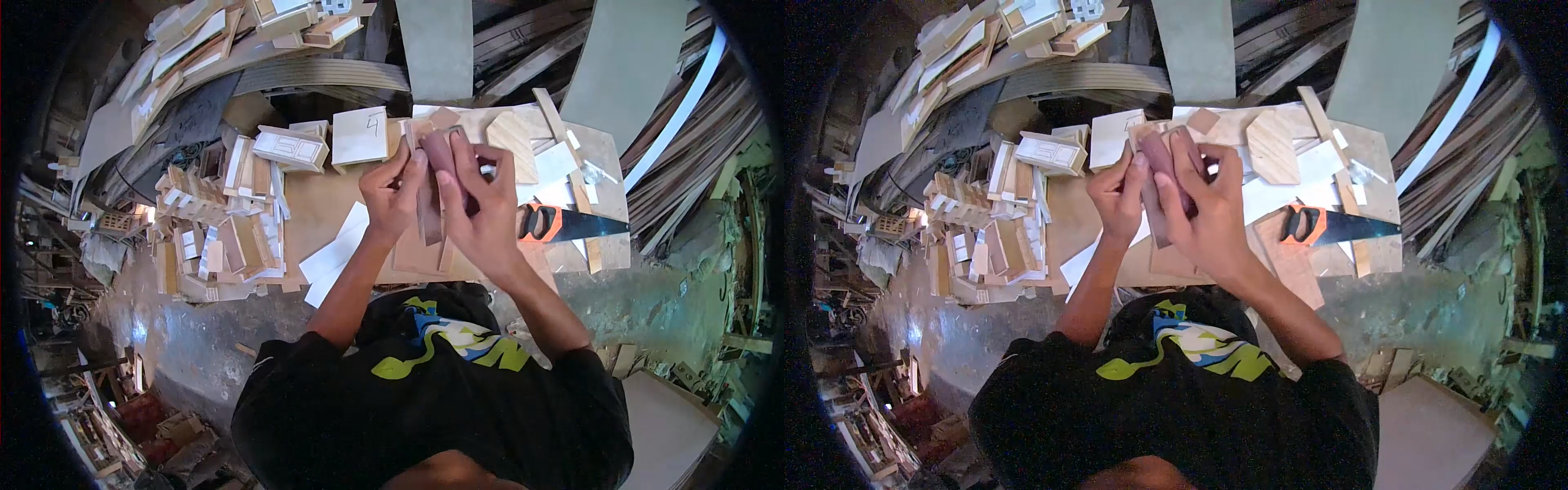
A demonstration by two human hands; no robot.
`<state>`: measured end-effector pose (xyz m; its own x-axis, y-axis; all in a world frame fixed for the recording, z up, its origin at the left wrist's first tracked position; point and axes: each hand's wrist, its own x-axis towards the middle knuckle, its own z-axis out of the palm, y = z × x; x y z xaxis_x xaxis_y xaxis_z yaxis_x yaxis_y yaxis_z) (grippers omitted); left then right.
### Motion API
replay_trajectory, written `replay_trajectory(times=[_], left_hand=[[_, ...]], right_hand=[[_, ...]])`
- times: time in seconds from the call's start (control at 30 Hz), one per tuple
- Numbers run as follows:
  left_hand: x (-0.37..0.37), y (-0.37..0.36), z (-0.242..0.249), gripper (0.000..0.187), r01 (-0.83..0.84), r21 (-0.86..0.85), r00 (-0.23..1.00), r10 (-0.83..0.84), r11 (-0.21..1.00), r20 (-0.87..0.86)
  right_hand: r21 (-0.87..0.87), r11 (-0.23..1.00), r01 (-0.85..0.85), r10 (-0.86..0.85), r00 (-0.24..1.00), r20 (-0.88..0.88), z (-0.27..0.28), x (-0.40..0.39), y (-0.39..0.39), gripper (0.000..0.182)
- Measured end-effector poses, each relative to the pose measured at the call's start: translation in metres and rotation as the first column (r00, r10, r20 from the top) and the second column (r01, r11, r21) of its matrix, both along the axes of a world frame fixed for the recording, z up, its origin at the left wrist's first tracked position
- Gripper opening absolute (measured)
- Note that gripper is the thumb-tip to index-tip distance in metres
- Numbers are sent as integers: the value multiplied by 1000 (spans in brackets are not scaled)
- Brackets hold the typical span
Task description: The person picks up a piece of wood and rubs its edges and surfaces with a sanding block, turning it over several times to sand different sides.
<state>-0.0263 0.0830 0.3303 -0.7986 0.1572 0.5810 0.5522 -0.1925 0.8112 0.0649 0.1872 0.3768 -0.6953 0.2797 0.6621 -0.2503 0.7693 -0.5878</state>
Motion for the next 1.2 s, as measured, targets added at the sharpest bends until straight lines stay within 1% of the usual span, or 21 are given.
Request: replay_trajectory(times=[0.07,0.1,0.2,0.23,0.33,0.37,0.47,0.5,0.6,0.63,0.73,0.77,0.87,0.9,1.0,1.03,1.07,1.13,1.17,1.2], left_hand=[[3,0,-15,28,43,-12,999,-43,999,-27],[8,-3,-7,28,34,-69,999,-35,997,-15],[3,-3,5,28,40,40,996,-44,998,79],[3,-2,9,26,20,73,999,-23,997,37],[3,-5,-2,25,32,-10,999,-32,999,11],[4,-6,2,24,47,-18,998,-46,999,53],[-7,-13,10,26,100,102,985,-113,990,129],[-5,-9,11,31,26,84,999,-29,996,41],[-1,-8,4,29,51,49,989,-58,998,137],[0,-8,6,29,67,85,985,-80,994,156],[-8,-10,23,29,101,200,973,-139,975,187],[-11,-13,22,28,94,169,981,-120,981,153],[-8,-3,1,27,65,196,975,-104,978,196],[-8,-2,5,28,43,144,988,-64,989,143],[-10,-4,29,28,13,252,991,-46,968,127],[-17,-11,22,27,34,232,987,-69,972,146],[-17,-9,22,28,22,232,990,-55,972,133],[-13,-5,19,29,9,204,992,-34,979,121],[-11,-6,17,30,4,179,993,-26,984,119],[-9,-6,15,30,0,153,993,-18,988,116]], right_hand=[[47,998,38,-38,999,-1,12,-10,10,42],[5,999,32,-32,999,-16,15,-14,11,41],[41,999,6,-5,1000,-18,14,-4,0,40],[9,1000,-8,8,1000,-24,8,-1,-2,40],[29,999,36,-35,999,-30,15,-14,4,40],[20,999,27,-26,999,-37,18,-19,6,41],[43,999,-23,22,1000,11,15,-6,-5,40],[-42,998,-55,54,998,-16,10,-3,-10,40],[-39,999,-27,25,999,-48,19,-16,2,42],[-37,999,-20,18,998,-56,23,-20,1,43],[-9,998,-55,55,998,8,20,-1,-11,42],[-19,997,-69,69,997,-22,8,4,-14,40],[5,1000,-9,9,999,-40,14,-6,-5,39],[19,999,31,-30,999,-22,22,-8,-4,39],[16,1000,-20,20,1000,20,18,8,-16,38],[42,997,-58,58,998,-16,7,13,-19,39],[41,998,-53,53,999,-12,7,13,-17,40],[25,999,-36,35,999,8,13,14,-15,40],[85,996,24,-23,1000,-10,15,8,-10,41],[91,996,16,-16,1000,-2,12,11,-12,41]])
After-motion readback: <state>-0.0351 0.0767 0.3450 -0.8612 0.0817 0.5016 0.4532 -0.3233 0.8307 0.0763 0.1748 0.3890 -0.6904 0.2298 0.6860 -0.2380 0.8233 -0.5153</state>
